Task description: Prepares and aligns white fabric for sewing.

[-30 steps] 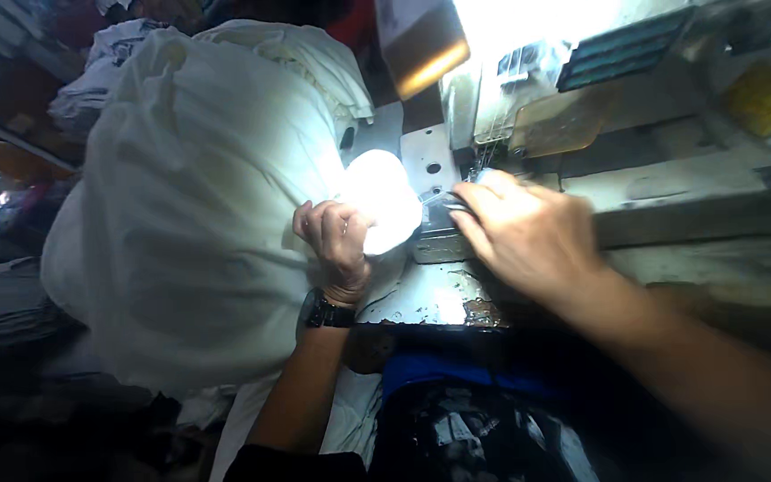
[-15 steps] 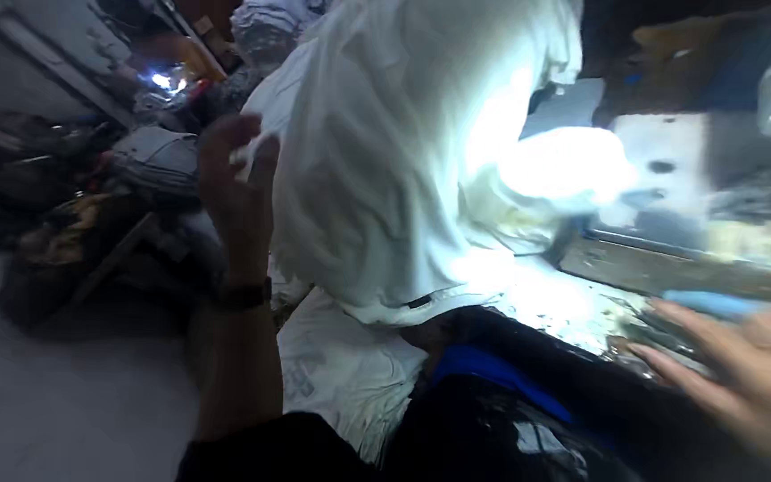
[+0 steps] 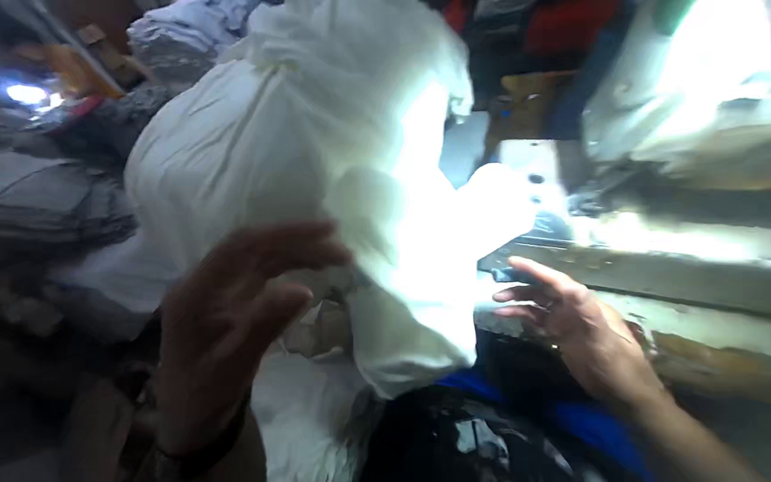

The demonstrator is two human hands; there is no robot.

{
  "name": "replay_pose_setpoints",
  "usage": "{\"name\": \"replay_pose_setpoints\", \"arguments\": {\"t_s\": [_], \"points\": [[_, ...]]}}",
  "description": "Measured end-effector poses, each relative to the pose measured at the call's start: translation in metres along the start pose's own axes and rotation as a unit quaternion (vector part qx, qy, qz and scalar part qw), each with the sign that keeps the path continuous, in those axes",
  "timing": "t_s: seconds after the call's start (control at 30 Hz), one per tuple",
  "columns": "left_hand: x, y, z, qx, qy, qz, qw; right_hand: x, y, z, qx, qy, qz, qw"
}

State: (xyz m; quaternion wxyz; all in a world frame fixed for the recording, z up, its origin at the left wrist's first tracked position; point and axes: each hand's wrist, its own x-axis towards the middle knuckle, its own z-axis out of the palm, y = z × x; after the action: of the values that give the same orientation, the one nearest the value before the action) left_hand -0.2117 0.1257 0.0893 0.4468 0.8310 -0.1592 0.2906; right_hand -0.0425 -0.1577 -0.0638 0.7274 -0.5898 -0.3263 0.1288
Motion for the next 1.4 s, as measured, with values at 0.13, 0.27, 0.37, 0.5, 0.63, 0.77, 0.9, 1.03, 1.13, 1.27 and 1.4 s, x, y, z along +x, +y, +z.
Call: {"name": "replay_pose_setpoints", "arguments": {"t_s": [0.13,0.27,0.37,0.5,0.63,0.77,0.9,1.03,1.13,1.27,1.4], "points": [[-0.016,-0.025,0.016,0.065,0.045,-0.057,0.995,-0.016,0.01,-0.007,-0.03,0.098,0.099,0.99],[0.001,-0.031,0.049,0.18,0.024,-0.011,0.983,-0.011,0.008,-0.008,-0.121,0.107,0.03,0.986],[0.028,-0.048,0.069,0.361,-0.036,-0.063,0.93,-0.012,0.002,-0.001,-0.178,0.086,-0.031,0.98],[0.027,-0.07,0.1,0.348,-0.164,-0.087,0.919,-0.023,-0.004,-0.001,-0.071,0.049,-0.011,0.996],[0.019,-0.023,0.151,0.002,-0.315,0.075,0.946,-0.028,-0.019,-0.009,0.243,-0.01,0.145,0.959],[0.033,-0.031,0.143,0.005,-0.139,0.044,0.989,-0.024,-0.026,-0.014,0.224,0.043,0.168,0.959],[0.032,-0.042,0.151,0.193,-0.147,0.069,0.968,-0.039,-0.021,-0.033,0.27,0.08,0.187,0.941],[0.045,-0.047,0.201,0.087,-0.19,0.098,0.973,-0.056,-0.02,-0.045,0.241,0.131,0.16,0.948],[0.056,-0.041,0.225,0.053,-0.224,0.093,0.969,-0.079,-0.019,-0.063,0.108,0.106,0.066,0.986],[0.07,-0.036,0.24,0.022,-0.306,0.067,0.949,-0.089,-0.027,-0.069,-0.054,0.122,0.017,0.991],[0.071,-0.042,0.244,-0.021,-0.266,0.0,0.964,-0.087,-0.022,-0.059,-0.025,0.118,0.013,0.993]]}}
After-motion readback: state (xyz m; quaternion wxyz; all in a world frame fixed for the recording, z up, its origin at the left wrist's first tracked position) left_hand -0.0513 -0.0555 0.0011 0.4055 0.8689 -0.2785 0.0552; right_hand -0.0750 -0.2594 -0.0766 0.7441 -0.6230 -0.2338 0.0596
